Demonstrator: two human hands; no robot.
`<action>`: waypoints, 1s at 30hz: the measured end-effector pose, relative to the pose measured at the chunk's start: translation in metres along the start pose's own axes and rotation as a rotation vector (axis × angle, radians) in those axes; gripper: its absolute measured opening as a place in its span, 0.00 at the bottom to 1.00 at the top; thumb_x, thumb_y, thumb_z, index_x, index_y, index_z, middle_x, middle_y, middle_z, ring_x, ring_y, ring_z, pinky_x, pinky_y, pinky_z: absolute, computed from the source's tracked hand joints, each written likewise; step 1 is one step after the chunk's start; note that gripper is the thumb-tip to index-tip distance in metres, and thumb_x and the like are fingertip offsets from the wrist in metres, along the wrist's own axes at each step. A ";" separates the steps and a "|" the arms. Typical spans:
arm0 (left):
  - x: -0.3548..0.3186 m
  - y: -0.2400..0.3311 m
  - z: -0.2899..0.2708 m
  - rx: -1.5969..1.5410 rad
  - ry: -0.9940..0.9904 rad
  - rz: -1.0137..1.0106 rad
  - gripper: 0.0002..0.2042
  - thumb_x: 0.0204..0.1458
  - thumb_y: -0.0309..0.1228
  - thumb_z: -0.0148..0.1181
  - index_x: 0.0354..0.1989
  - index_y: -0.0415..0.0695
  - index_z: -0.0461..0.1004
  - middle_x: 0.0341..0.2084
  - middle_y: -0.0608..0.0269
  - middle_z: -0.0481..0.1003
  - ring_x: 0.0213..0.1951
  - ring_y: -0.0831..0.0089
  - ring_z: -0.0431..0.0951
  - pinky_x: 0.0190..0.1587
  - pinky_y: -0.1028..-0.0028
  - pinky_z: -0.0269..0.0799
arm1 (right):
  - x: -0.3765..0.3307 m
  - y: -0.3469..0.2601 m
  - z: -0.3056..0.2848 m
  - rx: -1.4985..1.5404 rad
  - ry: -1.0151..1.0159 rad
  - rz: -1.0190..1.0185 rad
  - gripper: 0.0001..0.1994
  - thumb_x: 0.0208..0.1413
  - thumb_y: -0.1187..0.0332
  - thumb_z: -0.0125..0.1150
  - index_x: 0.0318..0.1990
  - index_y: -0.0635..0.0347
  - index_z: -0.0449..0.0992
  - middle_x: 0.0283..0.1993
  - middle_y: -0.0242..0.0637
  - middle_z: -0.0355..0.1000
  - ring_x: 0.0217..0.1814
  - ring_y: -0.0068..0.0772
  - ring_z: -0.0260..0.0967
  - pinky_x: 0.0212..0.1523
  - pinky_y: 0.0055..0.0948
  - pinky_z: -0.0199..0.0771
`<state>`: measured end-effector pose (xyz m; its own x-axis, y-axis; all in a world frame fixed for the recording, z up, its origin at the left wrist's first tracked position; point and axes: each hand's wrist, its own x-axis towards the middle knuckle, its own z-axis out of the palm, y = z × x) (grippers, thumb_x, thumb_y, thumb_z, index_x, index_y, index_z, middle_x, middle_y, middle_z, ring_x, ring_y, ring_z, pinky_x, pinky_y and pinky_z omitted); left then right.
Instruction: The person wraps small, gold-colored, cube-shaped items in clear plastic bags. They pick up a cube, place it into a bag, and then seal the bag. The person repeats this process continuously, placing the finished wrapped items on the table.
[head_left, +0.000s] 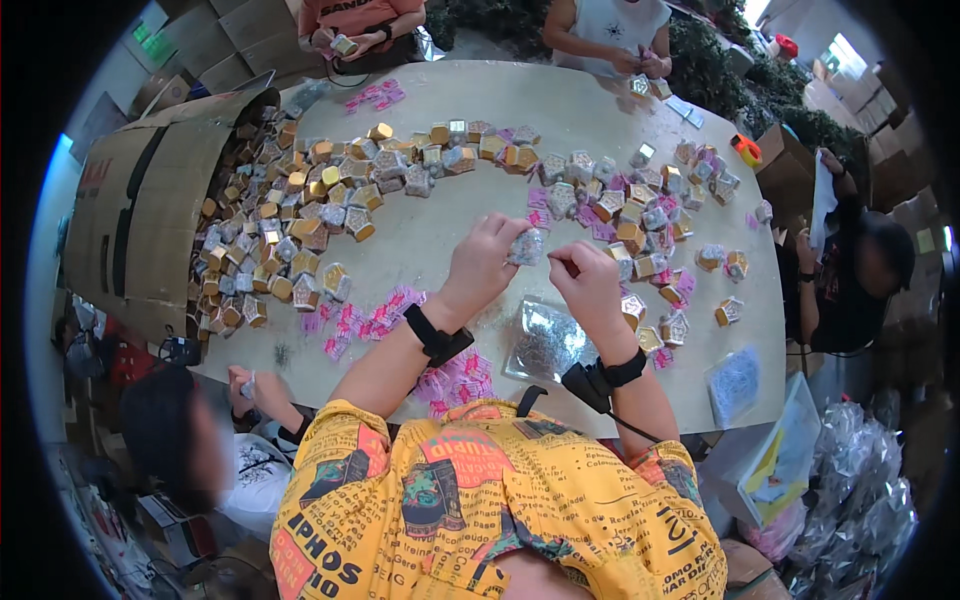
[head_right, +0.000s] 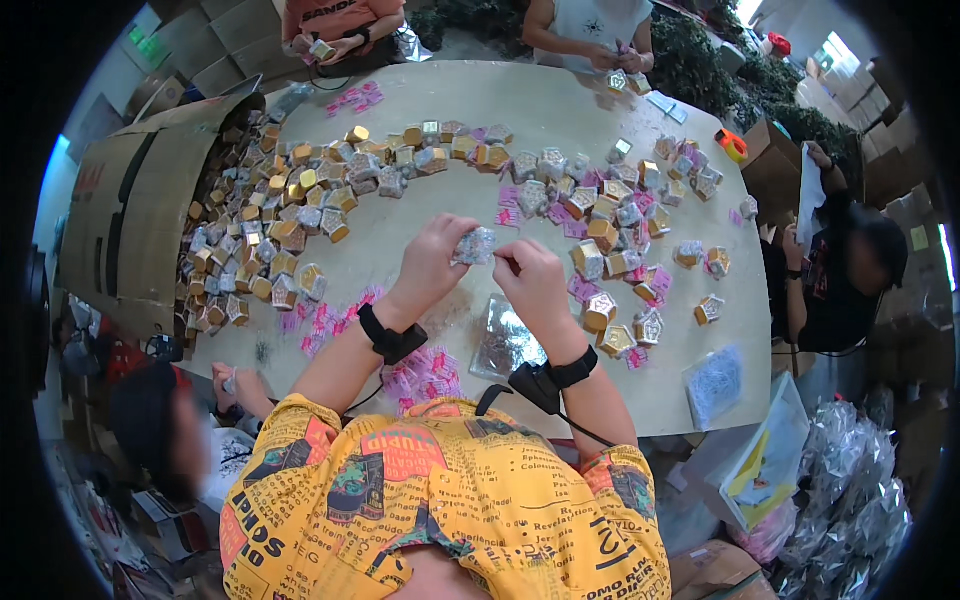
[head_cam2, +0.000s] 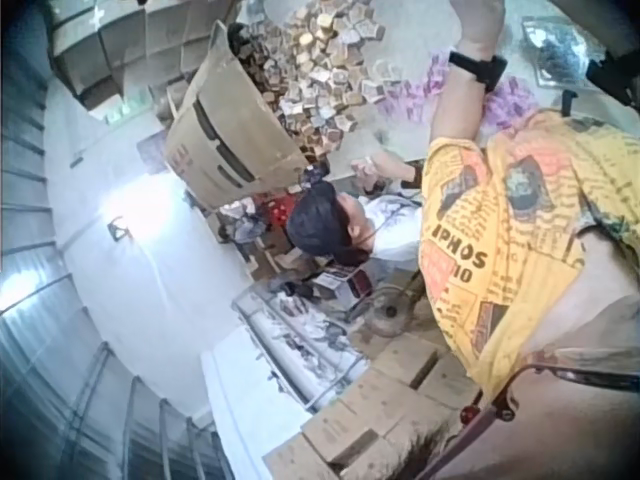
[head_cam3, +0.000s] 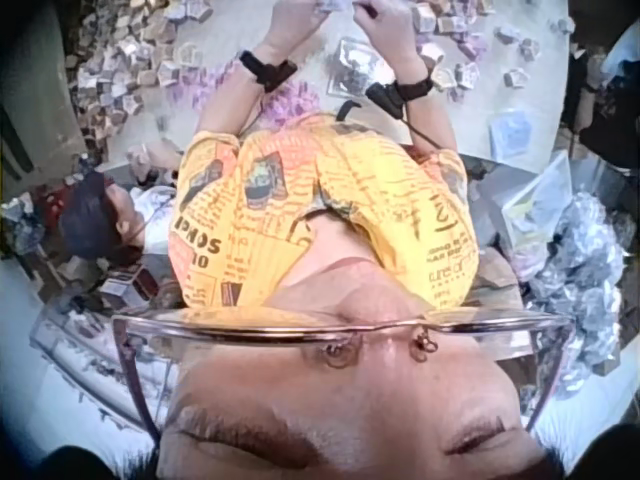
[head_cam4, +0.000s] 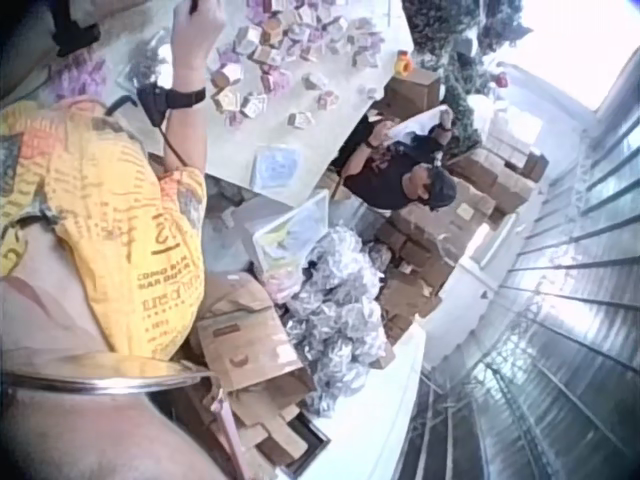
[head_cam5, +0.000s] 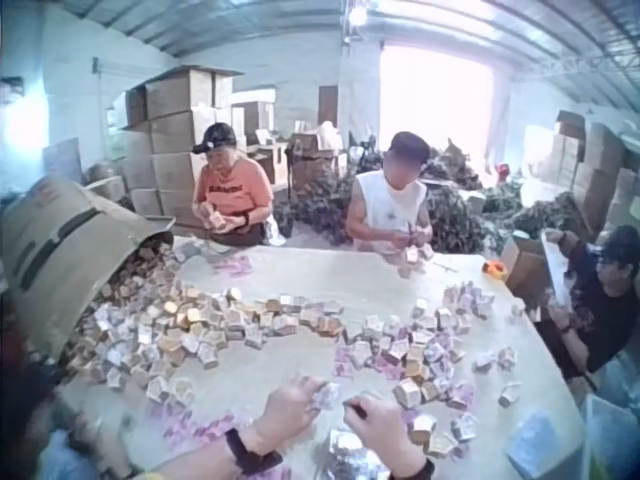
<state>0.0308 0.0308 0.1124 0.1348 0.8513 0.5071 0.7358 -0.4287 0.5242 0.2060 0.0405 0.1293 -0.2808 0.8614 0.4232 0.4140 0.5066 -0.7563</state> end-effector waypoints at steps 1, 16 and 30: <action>-0.002 0.003 -0.003 0.007 0.004 0.008 0.21 0.36 0.21 0.59 0.43 0.47 0.68 0.34 0.60 0.68 0.40 0.58 0.70 0.39 0.63 0.70 | -0.001 -0.003 0.000 -0.007 -0.005 -0.012 0.04 0.42 0.76 0.59 0.28 0.66 0.74 0.24 0.42 0.69 0.23 0.36 0.68 0.25 0.30 0.67; -0.020 0.029 -0.018 0.062 0.033 0.075 0.22 0.35 0.20 0.59 0.43 0.48 0.69 0.34 0.60 0.68 0.40 0.59 0.70 0.38 0.65 0.71 | -0.020 -0.021 -0.006 -0.092 -0.012 -0.117 0.03 0.42 0.75 0.58 0.26 0.64 0.73 0.25 0.43 0.69 0.25 0.44 0.68 0.27 0.35 0.69; -0.031 0.036 -0.026 0.118 -0.006 0.101 0.25 0.34 0.18 0.59 0.46 0.50 0.69 0.34 0.61 0.67 0.39 0.61 0.70 0.36 0.66 0.71 | -0.026 -0.011 -0.012 0.606 -0.197 0.331 0.07 0.47 0.76 0.60 0.34 0.67 0.72 0.28 0.39 0.73 0.25 0.29 0.73 0.27 0.24 0.73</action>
<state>0.0363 -0.0193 0.1332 0.2156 0.8074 0.5492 0.7910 -0.4742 0.3866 0.2194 0.0128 0.1327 -0.3985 0.9146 0.0691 -0.0330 0.0610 -0.9976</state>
